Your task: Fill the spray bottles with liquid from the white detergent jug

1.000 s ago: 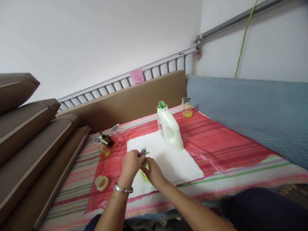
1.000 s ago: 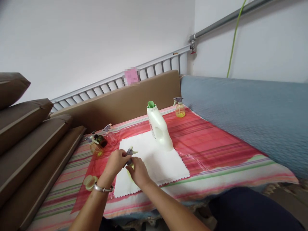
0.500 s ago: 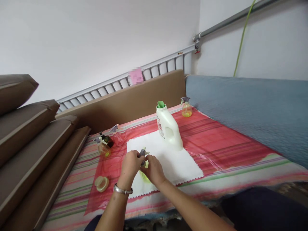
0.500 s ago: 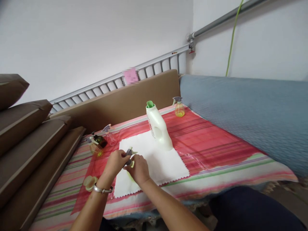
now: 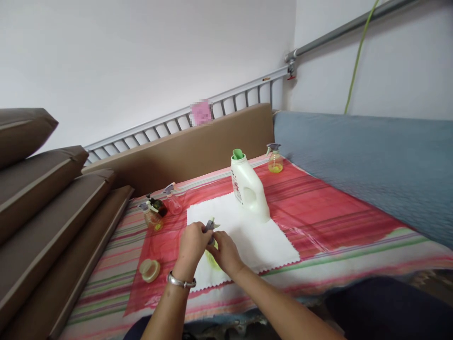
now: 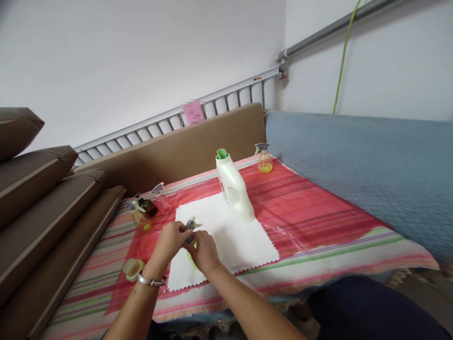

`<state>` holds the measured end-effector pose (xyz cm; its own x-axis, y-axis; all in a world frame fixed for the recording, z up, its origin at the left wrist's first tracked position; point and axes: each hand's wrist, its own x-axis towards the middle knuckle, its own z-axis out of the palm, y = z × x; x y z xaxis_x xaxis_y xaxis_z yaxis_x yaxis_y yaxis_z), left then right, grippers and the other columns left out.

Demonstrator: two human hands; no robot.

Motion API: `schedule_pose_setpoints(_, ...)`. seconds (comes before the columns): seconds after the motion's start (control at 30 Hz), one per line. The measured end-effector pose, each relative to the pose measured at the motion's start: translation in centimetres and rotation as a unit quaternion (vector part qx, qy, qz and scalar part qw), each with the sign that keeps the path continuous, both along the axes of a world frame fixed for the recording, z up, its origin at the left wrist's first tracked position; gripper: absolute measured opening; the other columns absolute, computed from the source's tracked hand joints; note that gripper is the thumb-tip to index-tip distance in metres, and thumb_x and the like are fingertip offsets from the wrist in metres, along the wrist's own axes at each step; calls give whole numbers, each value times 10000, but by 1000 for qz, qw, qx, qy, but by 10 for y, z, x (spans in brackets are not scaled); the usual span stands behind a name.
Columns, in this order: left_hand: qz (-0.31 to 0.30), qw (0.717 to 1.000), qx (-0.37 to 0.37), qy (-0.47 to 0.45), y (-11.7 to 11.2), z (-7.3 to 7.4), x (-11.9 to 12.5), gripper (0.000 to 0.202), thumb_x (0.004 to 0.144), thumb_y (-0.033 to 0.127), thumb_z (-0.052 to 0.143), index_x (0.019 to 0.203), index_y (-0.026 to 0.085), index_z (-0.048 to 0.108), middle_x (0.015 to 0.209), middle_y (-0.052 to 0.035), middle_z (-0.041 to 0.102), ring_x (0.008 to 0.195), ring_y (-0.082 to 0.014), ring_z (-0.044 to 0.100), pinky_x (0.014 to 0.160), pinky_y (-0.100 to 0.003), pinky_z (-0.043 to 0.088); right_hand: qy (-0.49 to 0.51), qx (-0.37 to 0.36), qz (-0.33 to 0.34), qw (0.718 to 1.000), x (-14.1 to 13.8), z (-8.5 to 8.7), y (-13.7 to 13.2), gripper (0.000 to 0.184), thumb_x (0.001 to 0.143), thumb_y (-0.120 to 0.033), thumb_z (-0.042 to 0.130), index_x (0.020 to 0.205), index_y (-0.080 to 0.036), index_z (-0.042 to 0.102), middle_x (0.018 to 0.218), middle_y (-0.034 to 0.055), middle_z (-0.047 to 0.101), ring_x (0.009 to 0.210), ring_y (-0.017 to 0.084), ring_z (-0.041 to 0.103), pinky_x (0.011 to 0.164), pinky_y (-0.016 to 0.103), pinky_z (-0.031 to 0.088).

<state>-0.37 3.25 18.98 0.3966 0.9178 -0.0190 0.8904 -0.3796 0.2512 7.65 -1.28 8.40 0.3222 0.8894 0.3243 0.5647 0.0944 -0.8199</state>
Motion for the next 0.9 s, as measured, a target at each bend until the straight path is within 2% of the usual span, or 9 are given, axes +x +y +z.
schedule_pose_setpoints(0.2, 10, 999, 2, -35, 2, -5, -2, 202, 731, 308, 553, 702, 140, 662, 694, -88, 693, 666, -184, 617, 535, -248, 318, 58, -14, 5, 998, -1, 3, -5, 176, 754, -239, 604, 910, -160, 622, 900, 100, 660, 906, 284, 565, 793, 379, 410)
schedule_pose_setpoints(0.37, -7, 992, -25, -123, 1, -14, -8, 150, 722, 240, 551, 790, 155, 654, 746, -50, 701, 667, -157, 632, 544, -217, 383, 144, -16, -17, 989, 6, 18, -22, 350, 790, -268, 525, 1118, -146, 543, 1079, 131, 612, 1041, 262, 551, 922, 380, 386)
schedule_pose_setpoints(0.43, -15, 987, -41, -157, -1, -20, -10, 164, 717, 200, 542, 834, 153, 646, 774, -46, 702, 670, -158, 643, 552, -216, 415, 190, -36, -17, 981, 6, 27, -29, 389, 822, -327, 478, 1161, -139, 502, 996, 115, 637, 917, 229, 614, 843, 358, 452)
schedule_pose_setpoints(0.5, -31, 980, -55, -190, -4, -27, -10, 196, 719, 171, 519, 875, 154, 636, 796, -47, 701, 662, -161, 652, 570, -228, 447, 240, -70, 3, 968, 4, 35, -32, 390, 852, -382, 413, 1147, -142, 501, 849, 77, 663, 705, 187, 654, 643, 308, 510)
schedule_pose_setpoints(0.6, -52, 967, -58, -241, -13, -40, -7, 283, 715, 174, 507, 977, 154, 610, 858, -65, 704, 676, -182, 666, 593, -255, 478, 303, -113, 34, 946, 2, 42, -32, 412, 876, -451, 326, 1075, -153, 528, 770, 52, 663, 505, 146, 631, 416, 238, 465)
schedule_pose_setpoints(0.7, -55, 952, -76, -292, -32, -51, -1, 420, 714, 217, 521, 1128, 147, 540, 914, -85, 706, 705, -203, 680, 597, -267, 500, 333, -128, 26, 934, 8, 43, -33, 404, 856, -467, 355, 1043, -149, 523, 783, 57, 655, 498, 145, 625, 401, 249, 481)
schedule_pose_setpoints(0.77, -71, 934, -113, -332, -49, -55, 3, 517, 720, 227, 515, 1228, 142, 461, 949, -93, 707, 693, -193, 684, 615, -269, 519, 331, -135, 8, 934, 17, 42, -37, 315, 822, -394, 426, 978, -141, 531, 729, 44, 636, 543, 155, 633, 434, 250, 492)
schedule_pose_setpoints(0.83, -111, 913, -154, -361, -64, -56, 6, 568, 726, 234, 523, 1275, 142, 411, 1005, -109, 700, 695, -181, 687, 648, -270, 535, 311, -140, -2, 940, 31, 42, -44, 191, 762, -288, 486, 875, -146, 545, 668, 15, 609, 579, 148, 630, 468, 224, 483)
schedule_pose_setpoints(0.9, -160, 895, -174, -379, -71, -57, 6, 550, 741, 265, 545, 1268, 164, 426, 1073, -118, 683, 714, -173, 687, 663, -266, 547, 282, -151, 9, 947, 51, 45, -55, 119, 711, -224, 492, 797, -160, 546, 589, -20, 578, 519, 127, 599, 449, 203, 455)
